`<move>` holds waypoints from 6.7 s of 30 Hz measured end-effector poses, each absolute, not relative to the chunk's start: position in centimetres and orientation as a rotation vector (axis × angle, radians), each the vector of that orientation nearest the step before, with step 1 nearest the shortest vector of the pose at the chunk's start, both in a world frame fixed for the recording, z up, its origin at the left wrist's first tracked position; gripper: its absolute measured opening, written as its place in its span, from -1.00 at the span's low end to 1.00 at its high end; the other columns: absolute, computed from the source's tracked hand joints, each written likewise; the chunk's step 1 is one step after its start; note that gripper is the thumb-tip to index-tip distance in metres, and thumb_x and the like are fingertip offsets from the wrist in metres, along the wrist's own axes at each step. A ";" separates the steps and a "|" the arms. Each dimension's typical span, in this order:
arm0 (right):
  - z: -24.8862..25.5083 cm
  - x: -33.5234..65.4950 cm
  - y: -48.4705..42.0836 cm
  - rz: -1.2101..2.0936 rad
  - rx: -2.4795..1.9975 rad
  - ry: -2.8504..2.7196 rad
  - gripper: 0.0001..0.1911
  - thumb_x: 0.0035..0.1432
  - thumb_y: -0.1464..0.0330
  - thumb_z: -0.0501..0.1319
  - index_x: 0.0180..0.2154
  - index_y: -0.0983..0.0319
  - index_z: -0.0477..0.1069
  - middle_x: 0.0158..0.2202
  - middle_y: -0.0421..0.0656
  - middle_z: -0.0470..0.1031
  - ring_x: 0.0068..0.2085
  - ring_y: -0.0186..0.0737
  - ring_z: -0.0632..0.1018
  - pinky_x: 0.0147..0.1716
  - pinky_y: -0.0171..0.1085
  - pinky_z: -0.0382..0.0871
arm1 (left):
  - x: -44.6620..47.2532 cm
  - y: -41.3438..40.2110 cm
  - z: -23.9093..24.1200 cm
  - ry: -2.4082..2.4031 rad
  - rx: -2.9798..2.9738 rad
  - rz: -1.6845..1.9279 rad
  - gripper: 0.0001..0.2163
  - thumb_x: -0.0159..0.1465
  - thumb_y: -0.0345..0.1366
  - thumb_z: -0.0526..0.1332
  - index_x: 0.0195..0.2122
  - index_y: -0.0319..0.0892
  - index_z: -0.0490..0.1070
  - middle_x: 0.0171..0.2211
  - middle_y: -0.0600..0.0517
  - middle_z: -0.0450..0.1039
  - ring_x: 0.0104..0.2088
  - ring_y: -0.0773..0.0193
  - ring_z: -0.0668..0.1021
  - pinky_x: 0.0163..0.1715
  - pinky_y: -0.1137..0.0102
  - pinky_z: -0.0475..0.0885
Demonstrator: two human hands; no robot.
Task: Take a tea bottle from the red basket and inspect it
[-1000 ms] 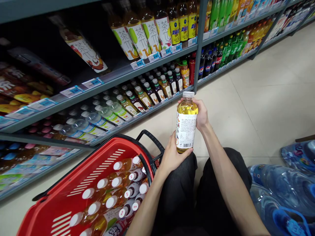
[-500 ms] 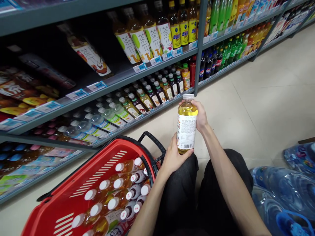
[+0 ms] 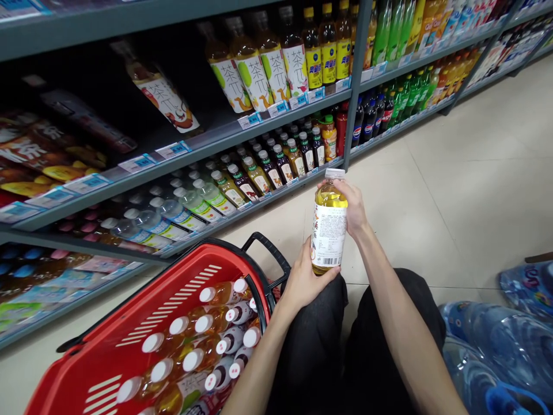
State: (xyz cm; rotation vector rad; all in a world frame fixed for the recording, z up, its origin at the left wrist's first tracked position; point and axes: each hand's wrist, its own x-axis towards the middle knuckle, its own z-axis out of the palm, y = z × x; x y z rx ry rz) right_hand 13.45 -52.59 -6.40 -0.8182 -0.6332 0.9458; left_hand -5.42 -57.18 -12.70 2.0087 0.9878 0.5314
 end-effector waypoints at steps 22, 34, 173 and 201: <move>-5.6 13.9 -52.9 0.976 -0.889 -0.647 -0.72 0.01 0.14 0.40 -0.39 0.23 0.60 -0.34 -0.11 0.65 -0.36 -0.18 0.61 -0.32 -0.19 0.47 | -5.5 -57.3 -12.2 0.953 2.023 0.537 -0.16 0.22 -0.10 0.39 0.42 -0.07 -0.05 0.32 -0.17 0.28 0.28 -0.05 0.41 0.26 0.05 0.33; -5.8 14.3 -52.9 1.007 -0.877 -0.700 -0.81 0.06 0.19 0.38 -0.37 0.18 0.59 -0.42 -0.19 0.58 -0.43 -0.23 0.53 -0.38 -0.19 0.41 | -5.5 -57.2 -12.5 0.940 2.005 0.543 -0.14 0.19 -0.05 0.42 0.42 -0.06 -0.02 0.31 -0.18 0.29 0.29 -0.08 0.40 0.26 0.04 0.34; -5.4 13.5 -53.5 1.102 -0.802 -0.767 -0.69 0.10 0.13 0.33 -0.14 0.09 0.48 -0.06 -0.15 0.66 -0.12 -0.05 0.66 -0.13 -0.06 0.53 | -5.5 -57.0 -12.9 0.908 1.911 0.736 -0.03 -0.01 -0.31 0.43 0.40 -0.16 -0.04 0.30 -0.24 0.27 0.28 -0.12 0.40 0.29 -0.01 0.31; -5.5 13.0 -53.0 0.848 -0.998 -0.841 -0.69 0.12 0.06 0.37 -0.22 0.13 0.62 -0.23 -0.15 0.66 -0.20 -0.10 0.63 -0.17 -0.10 0.52 | -5.3 -57.0 -13.1 0.942 1.944 0.812 0.02 -0.02 -0.12 0.55 0.39 -0.09 0.00 0.26 -0.21 0.21 0.30 -0.15 0.35 0.32 -0.08 0.25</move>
